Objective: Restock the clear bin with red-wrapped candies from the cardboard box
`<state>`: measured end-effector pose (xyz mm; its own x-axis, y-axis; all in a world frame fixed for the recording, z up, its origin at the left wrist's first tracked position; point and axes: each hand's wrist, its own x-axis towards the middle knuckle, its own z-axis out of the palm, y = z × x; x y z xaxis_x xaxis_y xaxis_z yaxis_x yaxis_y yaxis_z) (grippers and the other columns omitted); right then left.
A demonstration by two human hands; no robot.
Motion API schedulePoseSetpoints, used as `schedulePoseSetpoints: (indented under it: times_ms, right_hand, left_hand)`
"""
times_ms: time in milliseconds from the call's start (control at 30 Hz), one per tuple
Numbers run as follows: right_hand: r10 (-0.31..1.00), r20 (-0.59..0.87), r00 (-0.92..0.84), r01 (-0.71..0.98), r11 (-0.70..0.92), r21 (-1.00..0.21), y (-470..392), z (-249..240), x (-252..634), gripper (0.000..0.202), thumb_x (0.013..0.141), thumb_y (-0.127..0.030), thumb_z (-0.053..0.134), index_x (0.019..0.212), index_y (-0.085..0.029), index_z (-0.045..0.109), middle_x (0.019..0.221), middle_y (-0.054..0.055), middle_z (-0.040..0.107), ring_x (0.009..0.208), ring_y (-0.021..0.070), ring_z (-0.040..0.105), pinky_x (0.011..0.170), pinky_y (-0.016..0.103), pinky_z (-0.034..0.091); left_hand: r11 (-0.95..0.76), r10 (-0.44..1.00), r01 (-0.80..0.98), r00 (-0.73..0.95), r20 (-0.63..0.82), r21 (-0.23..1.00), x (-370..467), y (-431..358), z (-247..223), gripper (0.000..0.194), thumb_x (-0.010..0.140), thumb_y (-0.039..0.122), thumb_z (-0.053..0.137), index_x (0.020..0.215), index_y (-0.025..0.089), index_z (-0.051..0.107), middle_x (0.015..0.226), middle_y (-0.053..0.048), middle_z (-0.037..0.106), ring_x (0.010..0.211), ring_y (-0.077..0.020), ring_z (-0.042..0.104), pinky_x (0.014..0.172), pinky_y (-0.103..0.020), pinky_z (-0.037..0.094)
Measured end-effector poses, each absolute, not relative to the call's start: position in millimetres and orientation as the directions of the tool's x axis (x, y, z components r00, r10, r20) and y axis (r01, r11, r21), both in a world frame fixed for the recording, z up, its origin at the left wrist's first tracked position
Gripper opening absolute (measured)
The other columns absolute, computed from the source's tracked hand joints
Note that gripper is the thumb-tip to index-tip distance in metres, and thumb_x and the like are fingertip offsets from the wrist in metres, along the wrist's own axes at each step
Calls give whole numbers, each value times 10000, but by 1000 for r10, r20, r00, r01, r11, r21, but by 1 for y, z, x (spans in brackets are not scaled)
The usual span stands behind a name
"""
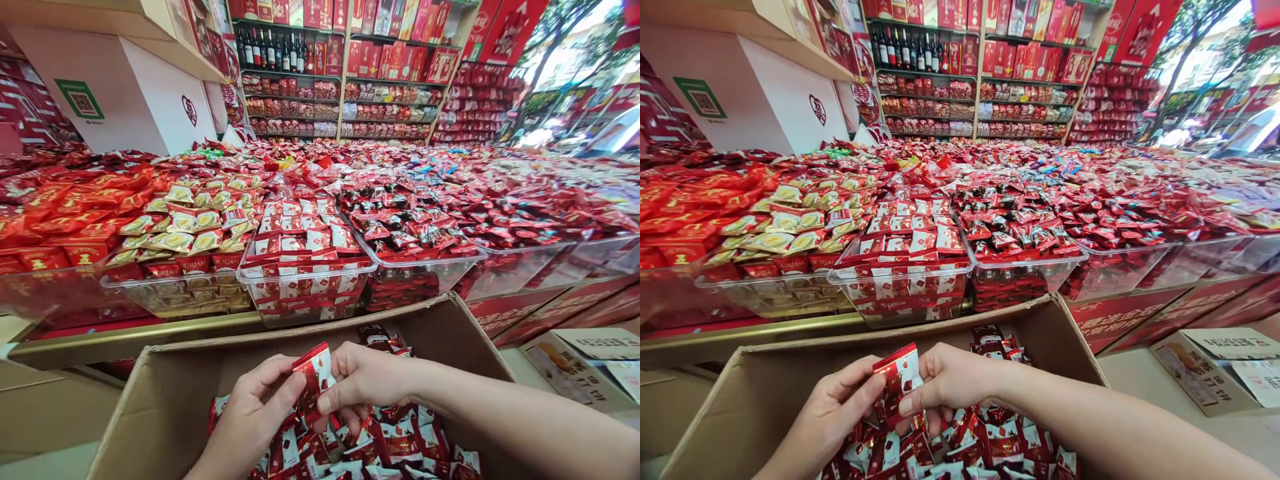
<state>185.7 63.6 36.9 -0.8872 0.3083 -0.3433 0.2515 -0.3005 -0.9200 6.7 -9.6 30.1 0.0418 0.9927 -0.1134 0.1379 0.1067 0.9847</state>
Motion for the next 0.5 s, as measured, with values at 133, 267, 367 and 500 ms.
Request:
schedulePoseSetpoints:
  times_ms: [133, 267, 367, 500]
  right_hand:
    - [350, -331, -876, 172, -415, -894, 61, 35, 187, 241, 667, -312, 645, 782, -101, 617, 731, 39, 643, 459, 38, 508, 383, 125, 309]
    - [365, -345, -865, 141, -483, -864, 60, 37, 190, 238, 674, -305, 631, 777, -91, 613, 728, 50, 640, 485, 51, 529, 404, 137, 324]
    - [405, -361, -840, 148, -469, -870, 58, 37, 187, 279, 665, -350, 637, 754, -89, 597, 694, 44, 623, 506, 64, 539, 419, 148, 342]
    - [638, -304, -707, 47, -386, -921, 52, 31, 179, 353, 622, -432, 662, 708, -122, 518, 616, -10, 566, 526, 80, 527, 477, 190, 406]
  left_hand:
    - [176, 980, 1, -98, -175, 984, 15, -2, 32, 184, 714, 367, 596, 660, 205, 663, 495, 62, 545, 455, -75, 398, 434, -186, 325]
    - [203, 966, -91, -145, -214, 975, 15, -2, 25, 196, 714, 361, 597, 639, 187, 649, 519, 46, 606, 494, -84, 466, 482, -185, 377]
    - [215, 956, -147, -171, -239, 965, 13, -5, 22, 200, 692, 350, 619, 597, 175, 620, 492, 49, 610, 458, -68, 464, 460, -167, 371]
    - [226, 951, -181, -173, -257, 957, 13, -10, 22, 190, 637, 356, 667, 604, 183, 594, 467, 39, 637, 439, -68, 485, 447, -149, 377]
